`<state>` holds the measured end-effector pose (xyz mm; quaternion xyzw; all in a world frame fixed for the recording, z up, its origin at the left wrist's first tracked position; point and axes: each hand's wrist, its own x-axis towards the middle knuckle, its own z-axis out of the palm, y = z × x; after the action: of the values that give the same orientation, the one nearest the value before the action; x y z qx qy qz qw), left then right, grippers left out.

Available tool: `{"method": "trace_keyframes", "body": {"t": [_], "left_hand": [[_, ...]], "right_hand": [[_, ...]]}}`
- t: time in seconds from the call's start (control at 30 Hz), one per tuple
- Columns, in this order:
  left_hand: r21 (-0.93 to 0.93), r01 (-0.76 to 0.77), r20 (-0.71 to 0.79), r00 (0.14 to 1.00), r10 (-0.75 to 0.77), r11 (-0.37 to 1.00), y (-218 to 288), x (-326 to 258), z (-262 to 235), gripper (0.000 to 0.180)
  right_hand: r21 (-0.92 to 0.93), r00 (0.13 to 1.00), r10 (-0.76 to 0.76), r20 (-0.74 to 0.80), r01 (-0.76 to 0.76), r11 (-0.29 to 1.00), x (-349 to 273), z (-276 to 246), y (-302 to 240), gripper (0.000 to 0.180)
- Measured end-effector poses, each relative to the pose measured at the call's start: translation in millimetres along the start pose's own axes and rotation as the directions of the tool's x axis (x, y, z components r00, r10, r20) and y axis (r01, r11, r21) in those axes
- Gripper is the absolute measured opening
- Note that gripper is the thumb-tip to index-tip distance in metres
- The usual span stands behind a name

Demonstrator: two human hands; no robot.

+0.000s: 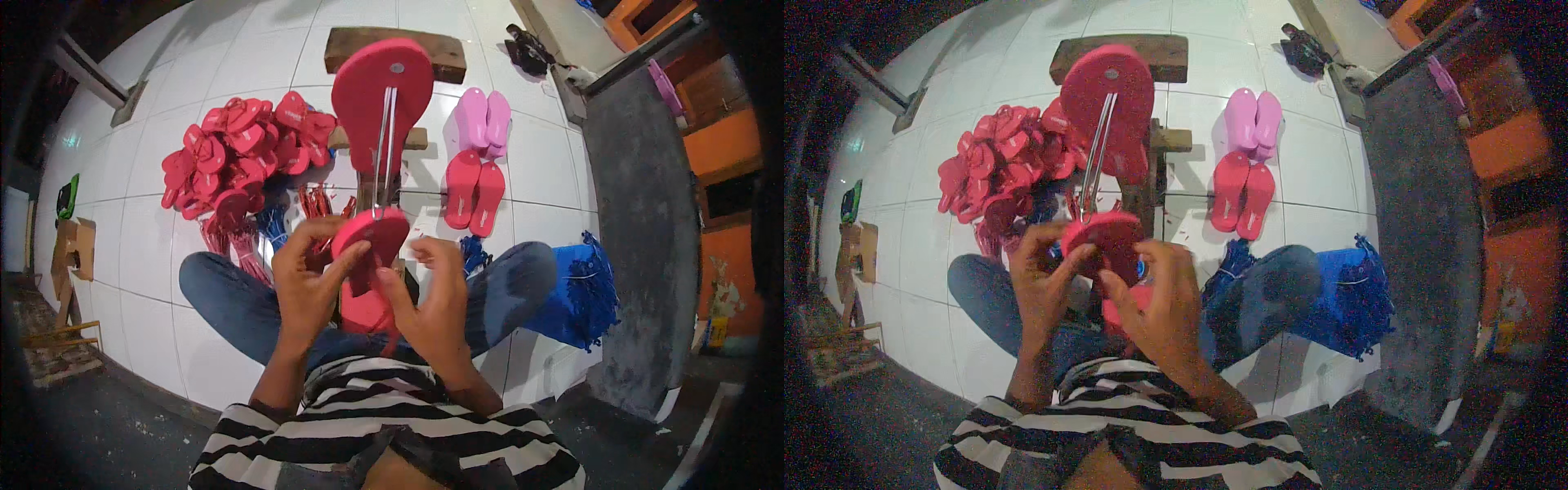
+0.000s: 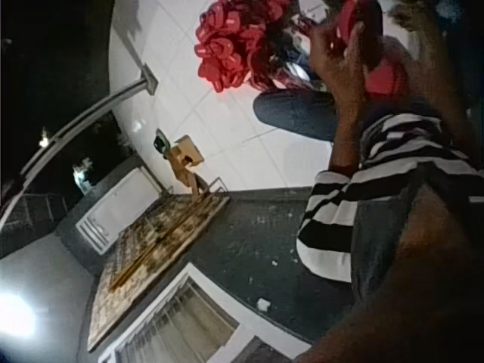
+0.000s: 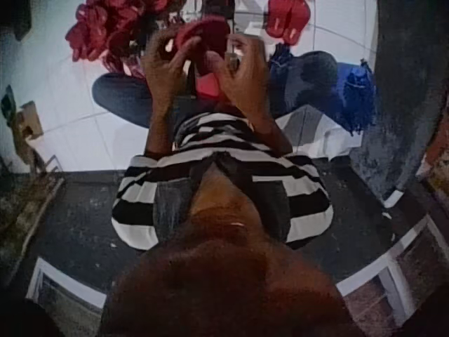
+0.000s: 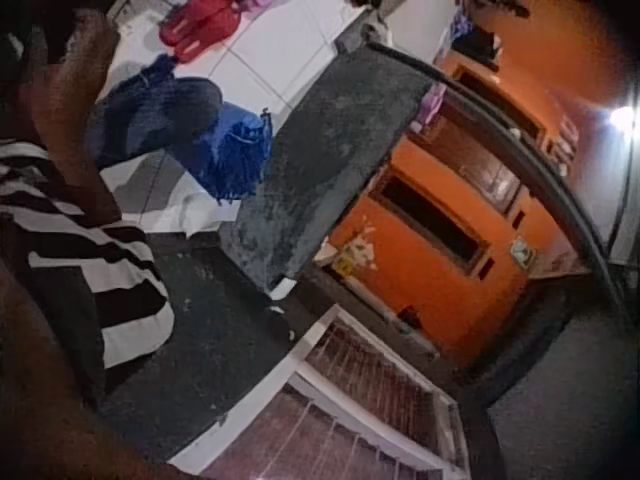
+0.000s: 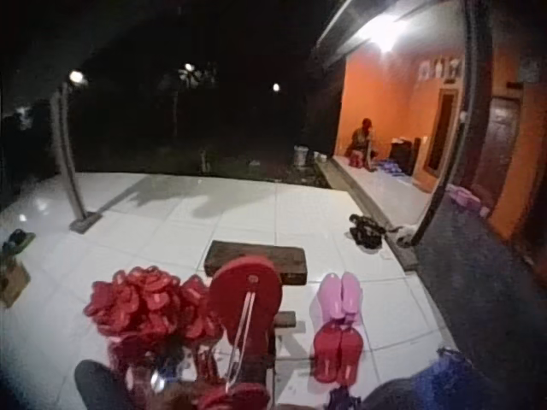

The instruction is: The person assembles flip-flops by using a manual press tool to insert red straps into pre-cut holes in pink soles, handling multiple soles one at a time and placing them onto a stack.

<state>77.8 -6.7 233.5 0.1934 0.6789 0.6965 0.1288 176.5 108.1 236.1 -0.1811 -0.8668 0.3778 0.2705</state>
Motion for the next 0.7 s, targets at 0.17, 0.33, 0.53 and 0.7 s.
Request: {"method": "trace_keyframes", "body": {"t": [0.17,0.33,0.53,0.7], "left_hand": [[0.146,-0.403,-0.026,0.911,0.411,0.903,1,24,11,0.022],[-0.056,-0.408,0.018,0.912,0.409,0.911,-20,20,2,0.029],[-0.238,-0.167,0.008,0.985,0.174,0.957,-50,1,-13,0.035],[0.304,-0.462,0.178,0.887,0.427,0.833,-25,21,-13,0.035]], "right_hand": [[0.24,0.817,0.312,0.485,-0.467,0.851,14,7,11,0.032],[0.622,0.628,0.035,0.777,-0.76,-0.19,-16,27,32,0.06],[0.962,0.884,0.396,0.249,-0.179,-0.206,14,37,59,0.05],[0.576,0.956,-0.281,-0.081,0.275,0.77,44,-3,57,0.027]]}}
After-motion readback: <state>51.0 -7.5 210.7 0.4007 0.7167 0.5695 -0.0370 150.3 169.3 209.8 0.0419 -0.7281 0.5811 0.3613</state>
